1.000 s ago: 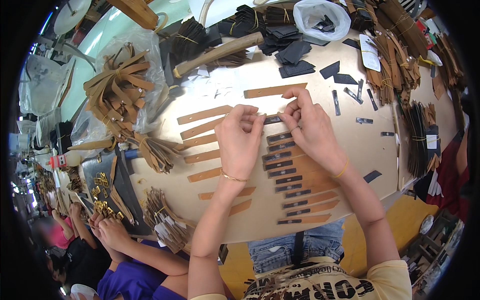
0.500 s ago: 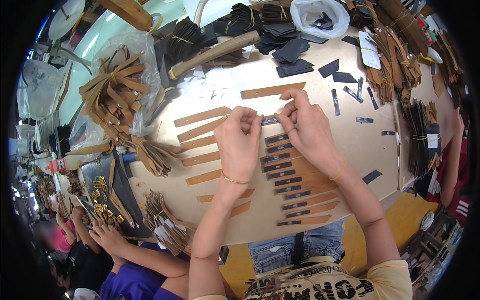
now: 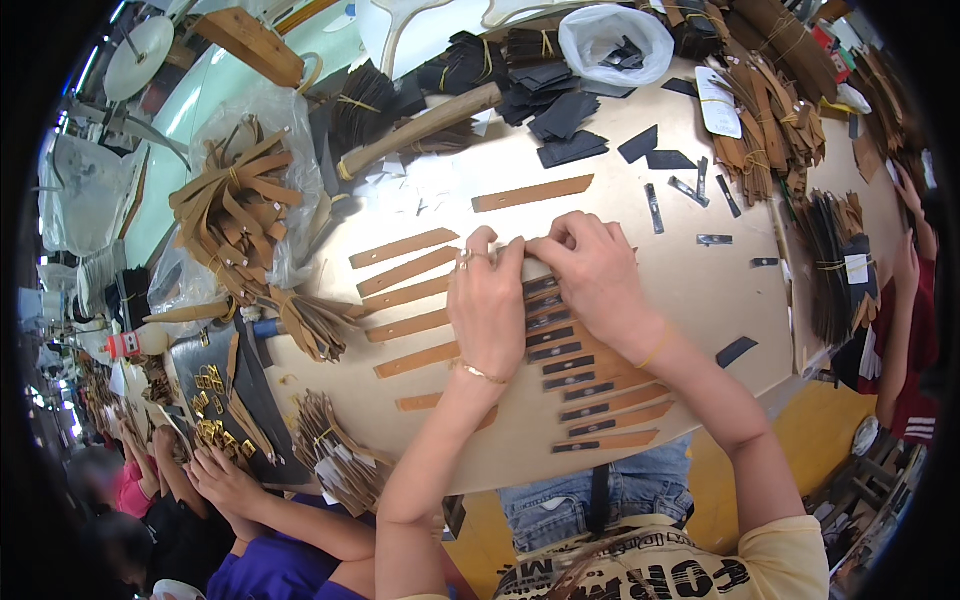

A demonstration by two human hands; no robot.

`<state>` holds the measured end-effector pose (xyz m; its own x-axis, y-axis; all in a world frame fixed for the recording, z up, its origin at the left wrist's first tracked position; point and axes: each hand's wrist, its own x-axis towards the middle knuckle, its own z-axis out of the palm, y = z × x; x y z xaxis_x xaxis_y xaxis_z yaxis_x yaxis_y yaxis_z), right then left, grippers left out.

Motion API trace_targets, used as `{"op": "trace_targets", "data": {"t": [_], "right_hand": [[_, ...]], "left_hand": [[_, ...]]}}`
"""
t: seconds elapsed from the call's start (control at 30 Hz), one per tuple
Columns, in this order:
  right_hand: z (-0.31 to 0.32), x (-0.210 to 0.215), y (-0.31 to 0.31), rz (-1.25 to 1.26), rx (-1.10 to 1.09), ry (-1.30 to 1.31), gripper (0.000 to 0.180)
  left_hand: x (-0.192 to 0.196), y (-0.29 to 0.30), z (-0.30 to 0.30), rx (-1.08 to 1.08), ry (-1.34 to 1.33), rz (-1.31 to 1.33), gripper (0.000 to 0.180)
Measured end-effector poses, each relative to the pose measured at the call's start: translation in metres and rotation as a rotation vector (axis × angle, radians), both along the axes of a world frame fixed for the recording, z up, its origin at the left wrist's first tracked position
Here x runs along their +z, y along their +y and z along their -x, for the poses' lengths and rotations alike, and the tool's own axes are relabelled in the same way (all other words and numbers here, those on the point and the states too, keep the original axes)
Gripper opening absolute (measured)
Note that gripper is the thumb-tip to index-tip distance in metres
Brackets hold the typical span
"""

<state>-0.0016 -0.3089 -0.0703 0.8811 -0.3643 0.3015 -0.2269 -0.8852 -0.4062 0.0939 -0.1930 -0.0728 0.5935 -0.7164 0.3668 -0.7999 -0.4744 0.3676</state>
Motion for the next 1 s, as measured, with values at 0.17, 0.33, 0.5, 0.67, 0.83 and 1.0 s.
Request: {"op": "trace_targets", "data": {"t": [0.17, 0.33, 0.5, 0.67, 0.83, 1.0], "right_hand": [[0.012, -0.002, 0.004, 0.255, -0.016, -0.025, 0.032], [0.029, 0.005, -0.006, 0.404, -0.074, 0.033, 0.033], [0.067, 0.016, -0.039, 0.277, -0.205, 0.032, 0.047], [0.085, 0.012, -0.064, 0.379, -0.106, 0.038, 0.049], [0.081, 0.019, -0.071, -0.088, -0.187, -0.183, 0.057], [0.105, 0.053, -0.034, -1.199, -0.185, -0.449, 0.067]], "left_hand": [[0.003, 0.013, 0.001, -0.045, -0.217, -0.241, 0.038], [0.009, 0.021, -0.003, -0.111, -0.128, -0.263, 0.044], [0.01, 0.025, -0.016, -0.188, 0.143, -0.165, 0.049], [0.014, 0.025, -0.011, -0.082, 0.319, 0.104, 0.038], [0.039, 0.032, 0.019, -0.139, 0.309, 0.25, 0.034], [0.059, 0.031, 0.065, -0.22, 0.566, 0.392, 0.031]]}}
